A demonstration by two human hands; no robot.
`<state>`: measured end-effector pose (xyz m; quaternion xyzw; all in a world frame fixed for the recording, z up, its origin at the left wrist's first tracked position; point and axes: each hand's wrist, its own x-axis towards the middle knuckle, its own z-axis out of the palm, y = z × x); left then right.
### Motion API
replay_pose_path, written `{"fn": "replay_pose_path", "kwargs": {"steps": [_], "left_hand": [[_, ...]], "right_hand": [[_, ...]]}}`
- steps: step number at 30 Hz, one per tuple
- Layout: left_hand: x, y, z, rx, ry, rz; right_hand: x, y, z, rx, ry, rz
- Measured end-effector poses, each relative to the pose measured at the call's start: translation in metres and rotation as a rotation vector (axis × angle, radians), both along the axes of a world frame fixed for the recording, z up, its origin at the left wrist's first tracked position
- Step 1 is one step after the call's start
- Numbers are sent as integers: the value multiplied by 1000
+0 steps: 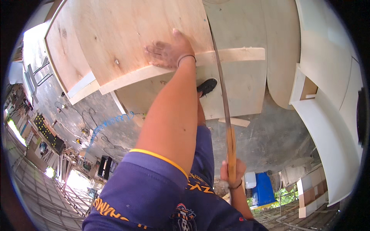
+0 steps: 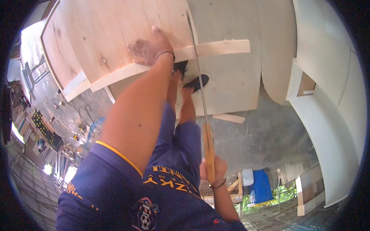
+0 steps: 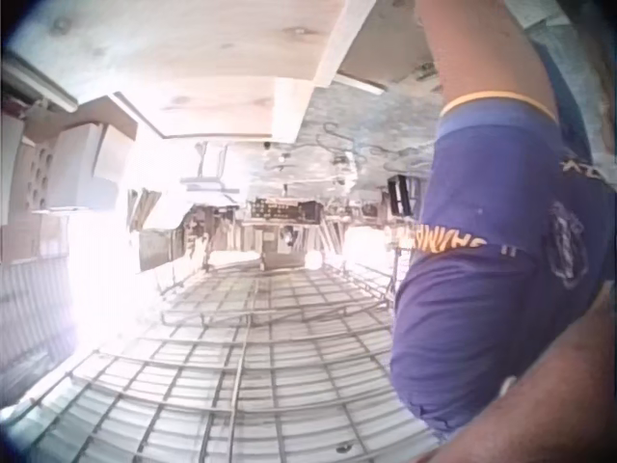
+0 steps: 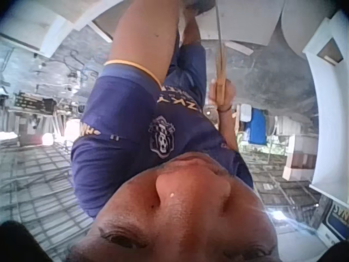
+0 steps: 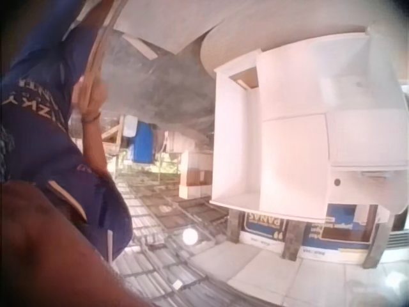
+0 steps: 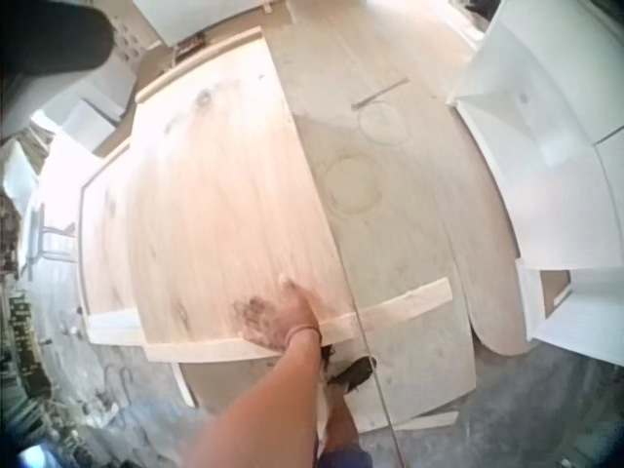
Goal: The person positions and secures wooden slats onto a wooden structure using a pneumatic nail gun and then saws a piece of plywood.
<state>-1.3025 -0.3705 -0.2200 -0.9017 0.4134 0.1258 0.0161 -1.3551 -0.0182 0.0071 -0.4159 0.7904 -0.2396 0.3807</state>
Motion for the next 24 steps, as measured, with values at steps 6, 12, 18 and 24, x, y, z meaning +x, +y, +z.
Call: {"fn": "replay_pose_path", "kwargs": {"steps": [6, 12, 18, 24], "left_hand": [[-4, 2, -4, 32, -1, 4], [0, -1, -1, 22, 9, 28], [-9, 0, -4, 48, 21, 5], [-2, -6, -4, 55, 1, 7]], "right_hand": [[-26, -149, -74, 11, -323, -293], [-5, -17, 55, 125, 0, 123], [-25, -123, -53, -54, -3, -132], [-11, -82, -13, 33, -9, -79]]}}
